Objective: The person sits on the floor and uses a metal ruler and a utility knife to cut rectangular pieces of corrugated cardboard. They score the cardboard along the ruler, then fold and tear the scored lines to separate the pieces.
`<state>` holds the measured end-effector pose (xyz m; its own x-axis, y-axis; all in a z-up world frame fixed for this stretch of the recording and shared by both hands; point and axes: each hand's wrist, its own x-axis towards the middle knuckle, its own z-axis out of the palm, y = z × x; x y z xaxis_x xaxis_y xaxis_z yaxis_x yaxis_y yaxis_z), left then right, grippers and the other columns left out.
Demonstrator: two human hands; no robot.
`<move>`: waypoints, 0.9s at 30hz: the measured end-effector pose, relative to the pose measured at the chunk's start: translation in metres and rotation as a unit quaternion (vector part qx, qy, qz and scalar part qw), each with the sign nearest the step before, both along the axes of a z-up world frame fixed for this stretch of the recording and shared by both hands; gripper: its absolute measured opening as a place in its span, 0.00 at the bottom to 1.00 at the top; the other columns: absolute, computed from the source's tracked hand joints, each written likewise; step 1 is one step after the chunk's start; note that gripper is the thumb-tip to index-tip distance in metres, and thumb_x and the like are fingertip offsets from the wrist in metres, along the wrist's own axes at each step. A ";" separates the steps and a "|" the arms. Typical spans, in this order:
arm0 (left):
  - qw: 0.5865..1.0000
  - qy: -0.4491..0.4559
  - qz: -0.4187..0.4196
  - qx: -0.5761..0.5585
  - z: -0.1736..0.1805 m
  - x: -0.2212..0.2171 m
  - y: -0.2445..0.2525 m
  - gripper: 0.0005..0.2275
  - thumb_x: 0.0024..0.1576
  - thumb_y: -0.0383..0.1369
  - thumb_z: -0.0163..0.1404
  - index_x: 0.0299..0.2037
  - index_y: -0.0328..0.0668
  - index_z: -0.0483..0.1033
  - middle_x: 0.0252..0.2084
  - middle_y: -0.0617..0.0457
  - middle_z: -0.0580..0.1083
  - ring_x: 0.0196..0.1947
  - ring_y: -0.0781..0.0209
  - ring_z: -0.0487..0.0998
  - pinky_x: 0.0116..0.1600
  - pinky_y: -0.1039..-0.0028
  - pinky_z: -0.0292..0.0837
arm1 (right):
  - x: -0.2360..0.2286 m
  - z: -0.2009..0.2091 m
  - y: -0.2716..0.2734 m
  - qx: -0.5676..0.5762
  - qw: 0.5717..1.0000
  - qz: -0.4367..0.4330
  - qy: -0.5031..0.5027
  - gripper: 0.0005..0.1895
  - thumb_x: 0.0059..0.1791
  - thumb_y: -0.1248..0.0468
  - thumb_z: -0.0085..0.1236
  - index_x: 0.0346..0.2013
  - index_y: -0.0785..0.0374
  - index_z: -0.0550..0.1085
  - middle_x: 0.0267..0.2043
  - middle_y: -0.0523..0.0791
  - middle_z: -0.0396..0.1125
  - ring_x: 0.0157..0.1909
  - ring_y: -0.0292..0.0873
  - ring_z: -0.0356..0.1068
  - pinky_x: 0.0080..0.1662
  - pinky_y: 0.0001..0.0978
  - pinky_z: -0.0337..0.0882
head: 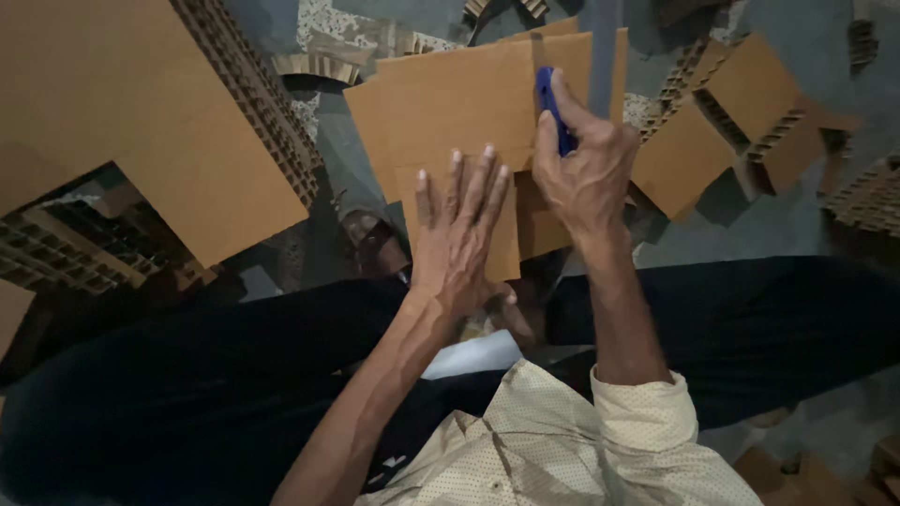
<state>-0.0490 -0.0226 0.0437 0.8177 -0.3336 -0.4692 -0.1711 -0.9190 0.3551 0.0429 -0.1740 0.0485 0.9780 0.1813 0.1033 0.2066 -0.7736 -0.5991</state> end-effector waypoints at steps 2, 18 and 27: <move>1.000 0.010 0.003 -0.004 0.000 0.000 -0.001 0.69 0.26 0.63 0.66 0.78 0.45 0.38 0.80 0.47 0.36 0.79 0.38 0.31 0.75 0.39 0.24 | 0.001 0.002 0.000 0.005 1.000 -0.005 0.024 0.19 0.56 0.67 0.55 0.59 0.74 0.75 0.24 0.50 0.72 0.24 0.38 0.72 0.29 0.32 0.70; 0.999 -0.027 0.016 -0.031 -0.009 -0.006 0.000 0.70 0.22 0.66 0.64 0.78 0.45 0.41 0.80 0.46 0.38 0.79 0.39 0.33 0.76 0.37 0.27 | 0.041 -0.031 -0.031 -0.151 0.966 0.175 -0.113 0.13 0.52 0.62 0.57 0.39 0.73 0.76 0.40 0.60 0.70 0.42 0.63 0.68 0.49 0.55 0.67; 0.997 -0.038 0.038 -0.048 -0.009 -0.009 0.000 0.71 0.21 0.66 0.66 0.78 0.45 0.42 0.80 0.46 0.38 0.79 0.39 0.32 0.77 0.39 0.26 | -0.017 0.008 -0.023 -0.160 0.982 0.094 -0.031 0.18 0.49 0.62 0.57 0.49 0.71 0.80 0.41 0.62 0.73 0.44 0.64 0.72 0.51 0.52 0.70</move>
